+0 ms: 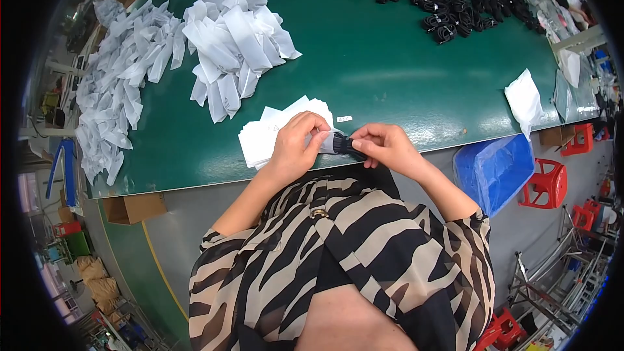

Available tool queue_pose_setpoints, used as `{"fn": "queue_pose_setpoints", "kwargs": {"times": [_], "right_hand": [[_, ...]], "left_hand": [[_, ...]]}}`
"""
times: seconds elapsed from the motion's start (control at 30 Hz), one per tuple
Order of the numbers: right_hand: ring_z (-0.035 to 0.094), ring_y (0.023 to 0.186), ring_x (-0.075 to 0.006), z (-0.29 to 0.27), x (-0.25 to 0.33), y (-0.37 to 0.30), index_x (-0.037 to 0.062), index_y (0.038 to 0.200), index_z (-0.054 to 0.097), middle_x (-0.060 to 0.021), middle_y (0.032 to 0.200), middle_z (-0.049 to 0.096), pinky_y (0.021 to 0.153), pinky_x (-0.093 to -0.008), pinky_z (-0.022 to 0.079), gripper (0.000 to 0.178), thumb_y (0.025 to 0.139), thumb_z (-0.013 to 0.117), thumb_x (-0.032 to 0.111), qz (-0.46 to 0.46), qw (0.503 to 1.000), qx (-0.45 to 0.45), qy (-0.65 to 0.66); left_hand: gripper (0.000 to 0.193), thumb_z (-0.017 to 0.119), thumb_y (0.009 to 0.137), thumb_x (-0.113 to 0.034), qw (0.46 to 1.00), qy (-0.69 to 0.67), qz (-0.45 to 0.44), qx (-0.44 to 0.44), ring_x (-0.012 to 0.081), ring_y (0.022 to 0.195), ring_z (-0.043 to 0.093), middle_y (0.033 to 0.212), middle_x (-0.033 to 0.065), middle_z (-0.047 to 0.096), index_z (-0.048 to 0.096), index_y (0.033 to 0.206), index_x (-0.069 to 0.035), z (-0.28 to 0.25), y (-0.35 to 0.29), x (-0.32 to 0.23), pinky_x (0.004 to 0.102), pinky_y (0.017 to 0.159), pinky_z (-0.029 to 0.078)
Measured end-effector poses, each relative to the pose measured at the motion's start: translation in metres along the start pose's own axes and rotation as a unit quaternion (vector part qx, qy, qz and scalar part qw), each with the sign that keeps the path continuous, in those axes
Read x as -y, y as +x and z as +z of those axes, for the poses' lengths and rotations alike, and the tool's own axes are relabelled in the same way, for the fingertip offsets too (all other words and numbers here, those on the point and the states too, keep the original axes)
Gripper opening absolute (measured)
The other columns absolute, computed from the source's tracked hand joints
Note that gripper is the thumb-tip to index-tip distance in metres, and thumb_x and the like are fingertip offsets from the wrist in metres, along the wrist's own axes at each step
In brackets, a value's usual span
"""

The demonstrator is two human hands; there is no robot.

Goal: Manually inserting small black industrial components into white protective paper sleeves.

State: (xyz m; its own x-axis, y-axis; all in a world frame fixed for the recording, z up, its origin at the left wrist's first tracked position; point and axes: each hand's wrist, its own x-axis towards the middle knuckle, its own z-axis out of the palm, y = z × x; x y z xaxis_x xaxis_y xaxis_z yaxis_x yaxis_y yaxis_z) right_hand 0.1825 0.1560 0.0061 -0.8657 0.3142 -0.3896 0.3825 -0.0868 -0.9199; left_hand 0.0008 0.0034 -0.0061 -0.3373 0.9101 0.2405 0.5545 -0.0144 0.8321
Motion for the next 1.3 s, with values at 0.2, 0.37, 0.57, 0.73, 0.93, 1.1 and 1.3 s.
{"fn": "queue_pose_setpoints", "kwargs": {"times": [0.2,0.37,0.57,0.73,0.93,1.1,1.3], "right_hand": [[0.06,0.07,-0.0133,0.004,0.004,-0.005,0.0037,0.109,0.07,-0.007,0.088,0.059,0.06,-0.0276,0.05,0.029,0.081,0.078,0.007,-0.227,0.947,-0.09,-0.21],[0.061,0.08,-0.0202,0.0,0.002,0.012,0.0066,0.109,0.071,-0.0095,0.098,0.058,0.065,-0.0299,0.051,0.037,0.074,0.081,0.0,-0.419,0.85,-0.14,-0.287],[0.059,0.081,-0.0155,0.018,-0.003,0.021,0.0021,0.105,0.061,-0.0116,0.103,0.059,0.066,-0.0264,0.05,0.04,0.074,0.085,0.005,-0.318,0.915,-0.222,-0.109],[0.062,0.084,-0.0166,0.019,0.015,0.033,0.0005,0.106,0.063,-0.0139,0.118,0.055,0.071,-0.0266,0.053,0.031,0.081,0.08,0.008,-0.475,0.853,-0.159,-0.144],[0.062,0.085,-0.0212,-0.05,0.04,0.054,0.0062,0.113,0.068,-0.0119,0.108,0.063,0.067,-0.0303,0.053,0.033,0.081,0.071,-0.001,-0.483,0.737,-0.381,-0.281],[0.066,0.086,-0.038,-0.183,0.005,0.088,0.0241,0.126,0.063,-0.0178,0.105,0.059,0.071,-0.0446,0.056,0.039,0.094,0.063,0.046,-0.125,0.683,-0.543,-0.473],[0.065,0.081,-0.0431,-0.191,-0.009,0.089,0.0112,0.113,0.053,-0.0218,0.104,0.057,0.067,-0.0487,0.055,0.036,0.089,0.071,0.031,-0.077,0.671,-0.535,-0.508]], "left_hand": [[0.008,0.066,0.084,0.001,0.999,0.006,0.045,-0.003,0.0281,0.083,0.06,0.089,0.0105,0.064,0.059,0.086,-0.001,-0.001,0.004,-0.005,0.037,0.074,0.048],[0.01,0.067,0.083,0.0,0.997,0.034,0.073,-0.015,0.0296,0.09,0.059,0.096,0.0103,0.065,0.058,0.086,-0.002,-0.005,0.011,-0.014,0.0384,0.079,0.048],[0.01,0.068,0.083,-0.001,0.996,0.021,0.081,-0.034,0.029,0.09,0.058,0.104,0.0112,0.064,0.059,0.088,-0.002,-0.008,0.023,-0.024,0.0363,0.079,0.047],[0.007,0.063,0.093,-0.006,0.979,-0.193,0.017,-0.063,0.0114,0.096,0.055,0.11,0.0073,0.064,0.059,0.091,-0.001,-0.018,0.037,-0.019,0.0262,0.08,0.044],[0.013,0.06,0.099,-0.013,0.896,-0.423,-0.019,-0.13,0.009,0.09,0.056,0.102,0.0045,0.064,0.063,0.106,-0.003,-0.102,0.062,0.029,0.0203,0.075,0.043],[0.02,0.059,0.1,-0.013,0.915,0.068,0.076,-0.391,0.0127,0.084,0.058,0.099,0.0028,0.064,0.061,0.115,0.0,-0.125,0.087,0.009,0.0242,0.073,0.046],[0.019,0.074,0.082,-0.004,0.994,0.101,0.033,-0.027,0.0177,0.078,0.061,0.096,0.0078,0.063,0.067,0.1,-0.002,-0.028,0.024,-0.008,0.0276,0.064,0.049]]}}
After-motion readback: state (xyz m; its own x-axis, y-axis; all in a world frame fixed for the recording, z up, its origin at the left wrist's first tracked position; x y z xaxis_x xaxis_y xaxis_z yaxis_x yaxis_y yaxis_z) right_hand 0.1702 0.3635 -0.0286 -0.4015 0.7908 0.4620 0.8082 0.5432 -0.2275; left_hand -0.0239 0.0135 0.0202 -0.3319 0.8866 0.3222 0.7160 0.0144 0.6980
